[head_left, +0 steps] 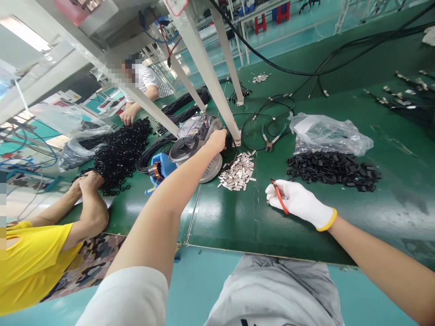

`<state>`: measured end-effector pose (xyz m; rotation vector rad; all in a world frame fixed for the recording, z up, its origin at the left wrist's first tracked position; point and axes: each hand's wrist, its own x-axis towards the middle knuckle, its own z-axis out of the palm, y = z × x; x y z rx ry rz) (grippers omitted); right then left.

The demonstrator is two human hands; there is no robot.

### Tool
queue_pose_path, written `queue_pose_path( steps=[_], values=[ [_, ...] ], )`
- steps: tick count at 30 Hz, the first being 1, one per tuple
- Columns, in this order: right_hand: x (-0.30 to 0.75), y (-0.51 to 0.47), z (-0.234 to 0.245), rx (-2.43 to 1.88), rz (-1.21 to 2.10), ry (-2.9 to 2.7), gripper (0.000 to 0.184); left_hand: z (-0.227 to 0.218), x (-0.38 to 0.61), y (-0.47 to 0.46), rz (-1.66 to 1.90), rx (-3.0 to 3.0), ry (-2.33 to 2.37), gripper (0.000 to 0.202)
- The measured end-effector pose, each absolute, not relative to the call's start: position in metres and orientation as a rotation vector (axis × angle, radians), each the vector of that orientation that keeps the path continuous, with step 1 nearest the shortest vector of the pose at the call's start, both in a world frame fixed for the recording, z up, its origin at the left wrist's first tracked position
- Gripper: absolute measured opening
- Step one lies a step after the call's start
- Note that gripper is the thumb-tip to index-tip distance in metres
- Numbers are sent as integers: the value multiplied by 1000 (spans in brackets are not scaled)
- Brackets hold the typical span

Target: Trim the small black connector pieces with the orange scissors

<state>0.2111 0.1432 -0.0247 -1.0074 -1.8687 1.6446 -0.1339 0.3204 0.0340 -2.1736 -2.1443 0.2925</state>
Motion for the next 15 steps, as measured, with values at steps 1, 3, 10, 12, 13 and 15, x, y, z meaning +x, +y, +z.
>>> queue_pose_path(
  steps=[1,3,10,12,13,15],
  values=[
    [212,143,-24,-1005,1647,-1868,26,32,-134,324,254,-2140,-2168,40],
    [212,144,-23,-991,1655,-1874,25,27,-135,329,192,-2095,-2207,38],
    [210,144,-20,-978,1697,-1850,24,21,-139,337,77,-2086,-2301,28],
    [210,144,-20,-969,1715,-1832,23,23,-140,337,44,-2086,-2315,28],
    [210,143,-19,-967,1717,-1828,24,24,-139,336,26,-2086,-2322,26],
    [210,143,-20,-973,1708,-1833,24,26,-137,335,-14,-2083,-2338,23]
  ],
)
